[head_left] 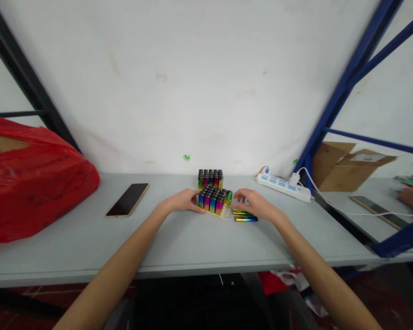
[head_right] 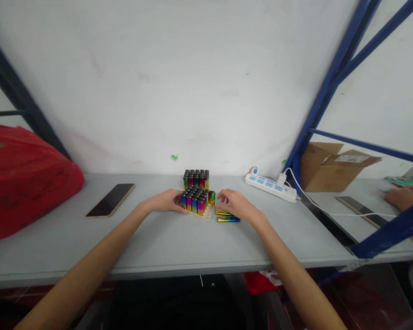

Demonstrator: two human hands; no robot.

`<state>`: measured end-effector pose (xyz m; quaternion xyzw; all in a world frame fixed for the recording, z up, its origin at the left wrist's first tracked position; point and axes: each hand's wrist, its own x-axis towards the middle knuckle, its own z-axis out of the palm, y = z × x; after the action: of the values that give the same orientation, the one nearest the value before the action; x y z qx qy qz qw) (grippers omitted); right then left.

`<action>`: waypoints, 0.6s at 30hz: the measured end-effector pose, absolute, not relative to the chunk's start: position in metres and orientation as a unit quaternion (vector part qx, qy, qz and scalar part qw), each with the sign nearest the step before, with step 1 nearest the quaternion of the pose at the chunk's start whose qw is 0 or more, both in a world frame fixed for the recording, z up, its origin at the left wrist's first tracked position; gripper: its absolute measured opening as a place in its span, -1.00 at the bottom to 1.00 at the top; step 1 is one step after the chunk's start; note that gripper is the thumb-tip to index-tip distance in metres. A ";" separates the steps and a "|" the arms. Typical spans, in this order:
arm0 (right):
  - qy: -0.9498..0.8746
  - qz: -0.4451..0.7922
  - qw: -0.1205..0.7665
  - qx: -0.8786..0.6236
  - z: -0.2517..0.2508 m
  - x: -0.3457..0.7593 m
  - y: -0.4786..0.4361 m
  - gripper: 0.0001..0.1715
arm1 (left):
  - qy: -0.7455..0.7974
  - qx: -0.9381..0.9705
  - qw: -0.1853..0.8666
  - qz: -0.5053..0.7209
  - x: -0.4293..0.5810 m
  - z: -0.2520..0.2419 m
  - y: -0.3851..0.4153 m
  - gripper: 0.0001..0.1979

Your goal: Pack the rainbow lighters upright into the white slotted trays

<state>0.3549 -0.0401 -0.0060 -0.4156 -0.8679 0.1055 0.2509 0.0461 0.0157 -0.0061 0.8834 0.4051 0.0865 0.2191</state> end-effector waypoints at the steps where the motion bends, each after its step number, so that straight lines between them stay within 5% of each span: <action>1: -0.870 0.106 0.246 -0.414 -0.005 0.361 -0.046 -0.65 | 0.403 0.885 0.217 0.087 0.046 -0.006 0.016 -0.36; 8: -0.888 0.089 0.172 -0.416 -0.018 0.389 -0.088 -0.74 | 0.409 0.878 0.232 0.089 0.047 -0.005 0.014 -0.36; 18: -0.832 0.181 0.268 -0.451 -0.007 0.386 -0.054 -0.55 | 0.396 0.883 0.234 0.089 0.045 -0.005 0.014 -0.39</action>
<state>0.3865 -0.0539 -0.0075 -0.4513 -0.8316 0.1811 0.2683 0.0453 0.0142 -0.0049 0.8833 0.3965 0.0895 0.2338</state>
